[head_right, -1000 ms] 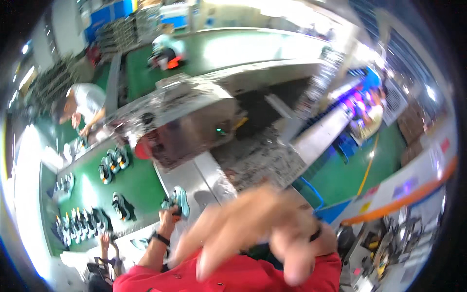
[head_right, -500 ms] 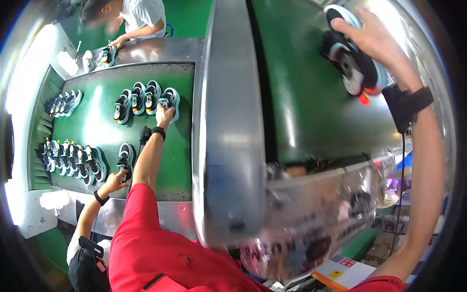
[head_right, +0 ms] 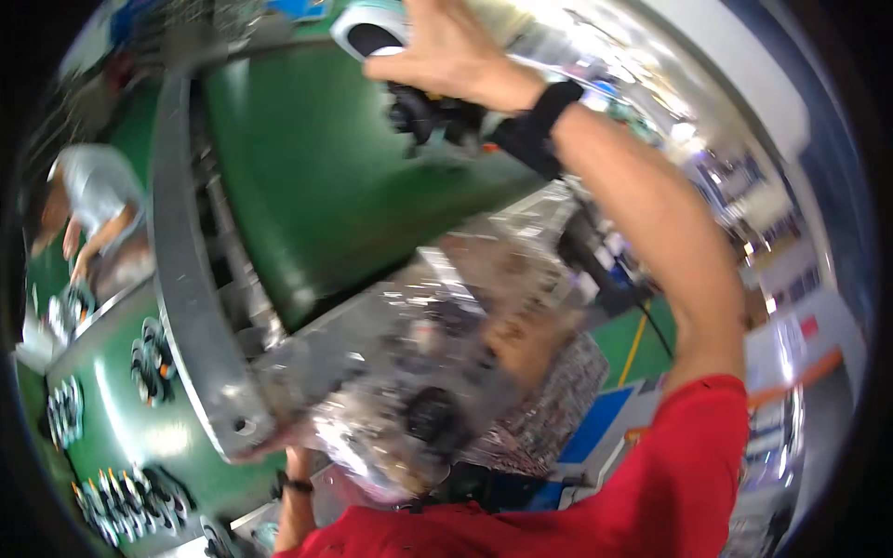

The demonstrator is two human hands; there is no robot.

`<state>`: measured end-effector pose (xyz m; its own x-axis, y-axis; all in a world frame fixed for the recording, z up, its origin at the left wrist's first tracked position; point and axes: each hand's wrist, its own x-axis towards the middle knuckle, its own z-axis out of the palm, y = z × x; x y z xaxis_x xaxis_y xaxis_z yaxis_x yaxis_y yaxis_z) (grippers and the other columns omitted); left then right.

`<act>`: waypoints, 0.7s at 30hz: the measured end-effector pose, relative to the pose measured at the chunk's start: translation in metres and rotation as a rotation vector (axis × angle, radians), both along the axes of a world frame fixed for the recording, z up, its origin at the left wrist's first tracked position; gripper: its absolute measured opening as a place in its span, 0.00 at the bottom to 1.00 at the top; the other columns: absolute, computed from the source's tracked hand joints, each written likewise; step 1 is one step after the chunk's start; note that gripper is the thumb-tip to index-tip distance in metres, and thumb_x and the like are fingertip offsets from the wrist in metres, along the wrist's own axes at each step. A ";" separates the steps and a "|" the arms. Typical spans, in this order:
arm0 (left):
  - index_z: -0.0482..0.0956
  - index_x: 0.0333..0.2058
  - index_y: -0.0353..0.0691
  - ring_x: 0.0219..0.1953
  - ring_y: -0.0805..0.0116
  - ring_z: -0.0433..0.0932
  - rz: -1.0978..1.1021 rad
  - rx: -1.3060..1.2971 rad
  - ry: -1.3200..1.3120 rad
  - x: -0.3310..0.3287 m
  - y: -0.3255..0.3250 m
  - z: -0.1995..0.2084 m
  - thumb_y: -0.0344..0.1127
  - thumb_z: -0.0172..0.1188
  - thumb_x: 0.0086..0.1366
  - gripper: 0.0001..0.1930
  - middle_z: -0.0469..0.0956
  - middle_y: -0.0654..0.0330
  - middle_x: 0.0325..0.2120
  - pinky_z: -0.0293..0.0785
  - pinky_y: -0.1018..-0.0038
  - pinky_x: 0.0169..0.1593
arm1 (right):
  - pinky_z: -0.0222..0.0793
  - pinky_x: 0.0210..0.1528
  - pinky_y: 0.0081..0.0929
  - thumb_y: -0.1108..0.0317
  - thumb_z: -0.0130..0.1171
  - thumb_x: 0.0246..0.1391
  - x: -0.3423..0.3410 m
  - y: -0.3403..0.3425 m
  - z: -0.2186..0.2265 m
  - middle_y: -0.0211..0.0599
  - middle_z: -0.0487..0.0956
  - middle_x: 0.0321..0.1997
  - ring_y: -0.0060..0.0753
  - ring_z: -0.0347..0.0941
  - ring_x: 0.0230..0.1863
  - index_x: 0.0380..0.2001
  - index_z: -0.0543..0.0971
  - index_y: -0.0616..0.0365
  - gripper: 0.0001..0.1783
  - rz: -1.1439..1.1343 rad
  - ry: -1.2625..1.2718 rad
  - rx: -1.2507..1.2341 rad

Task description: Operating an industrial press machine to attach soles to sneakers and managing shoes on a conveyor.

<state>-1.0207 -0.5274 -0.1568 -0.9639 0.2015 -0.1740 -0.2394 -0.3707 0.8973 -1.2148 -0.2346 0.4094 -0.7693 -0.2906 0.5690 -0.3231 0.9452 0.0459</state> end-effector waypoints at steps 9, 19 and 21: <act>0.74 0.51 0.26 0.53 0.56 0.76 -0.964 0.306 -0.102 0.137 0.105 0.254 0.41 0.55 0.70 0.21 0.75 0.45 0.51 0.71 0.63 0.57 | 0.73 0.46 0.27 0.65 0.71 0.32 0.275 0.025 0.040 0.41 0.78 0.44 0.29 0.76 0.42 0.51 0.70 0.70 0.40 0.134 0.279 -0.811; 0.64 0.60 0.34 0.54 0.57 0.75 -1.414 0.716 -0.072 0.265 0.276 0.358 0.58 0.52 0.67 0.35 0.73 0.51 0.53 0.73 0.61 0.56 | 0.67 0.54 0.27 0.67 0.60 0.48 0.607 0.034 -0.078 0.40 0.74 0.51 0.28 0.70 0.53 0.58 0.66 0.66 0.33 -0.289 0.365 -1.443; 0.69 0.57 0.37 0.50 0.54 0.78 -1.518 0.612 -0.299 0.318 0.293 0.347 0.60 0.45 0.70 0.31 0.77 0.50 0.49 0.76 0.62 0.52 | 0.68 0.54 0.30 0.64 0.59 0.54 0.670 0.039 -0.092 0.40 0.74 0.54 0.28 0.70 0.53 0.60 0.66 0.64 0.31 -0.671 0.461 -1.252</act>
